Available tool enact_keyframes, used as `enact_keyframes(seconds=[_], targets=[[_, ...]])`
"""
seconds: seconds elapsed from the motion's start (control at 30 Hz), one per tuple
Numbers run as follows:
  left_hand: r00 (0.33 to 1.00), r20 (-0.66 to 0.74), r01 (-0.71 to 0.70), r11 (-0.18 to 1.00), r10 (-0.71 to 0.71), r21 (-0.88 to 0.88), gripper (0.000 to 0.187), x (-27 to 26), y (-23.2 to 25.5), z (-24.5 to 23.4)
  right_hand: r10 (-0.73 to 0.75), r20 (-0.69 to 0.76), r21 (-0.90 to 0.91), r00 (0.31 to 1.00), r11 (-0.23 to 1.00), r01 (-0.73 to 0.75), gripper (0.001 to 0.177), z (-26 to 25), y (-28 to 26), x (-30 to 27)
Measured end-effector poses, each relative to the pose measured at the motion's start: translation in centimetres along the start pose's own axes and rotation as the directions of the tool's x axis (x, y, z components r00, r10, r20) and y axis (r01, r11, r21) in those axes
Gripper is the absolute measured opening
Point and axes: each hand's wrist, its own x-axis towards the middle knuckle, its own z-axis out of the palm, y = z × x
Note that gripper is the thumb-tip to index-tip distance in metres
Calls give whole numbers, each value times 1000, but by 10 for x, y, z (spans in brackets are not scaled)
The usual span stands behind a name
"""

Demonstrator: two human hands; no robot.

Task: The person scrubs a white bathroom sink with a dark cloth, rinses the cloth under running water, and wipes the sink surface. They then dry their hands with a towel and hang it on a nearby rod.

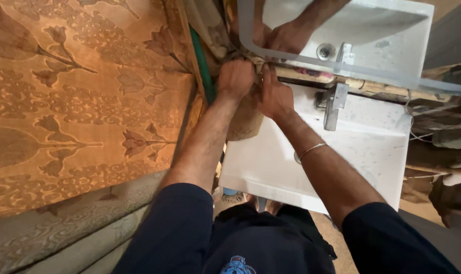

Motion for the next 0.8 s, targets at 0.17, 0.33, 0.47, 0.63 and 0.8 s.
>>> enact_keyframes(seconds=[0.17, 0.33, 0.47, 0.63, 0.8], targets=[[984, -55, 165, 985, -167, -51, 21, 0, 14, -14, 41, 63, -28, 997, 999, -39, 77, -7, -8, 25], [962, -257, 31, 971, -93, -237, 25, -28, 21, -27, -107, -136, -163, 985, 983, 84, 54, 6, -1, 35], [945, -231, -256, 963, 231, -82, 48, -42, 0, -20, 96, 21, -140, 995, 986, -93, 45, 13, 0, 41], [981, 7, -191, 968, 195, -160, 72, -39, 9, -33, 126, -24, -80, 992, 989, -128, 67, 19, 4, 45], [982, 101, -163, 987, 162, -4, 85, -26, 24, -44, 155, -96, 53, 983, 987, -151, 47, 19, 15, 29]])
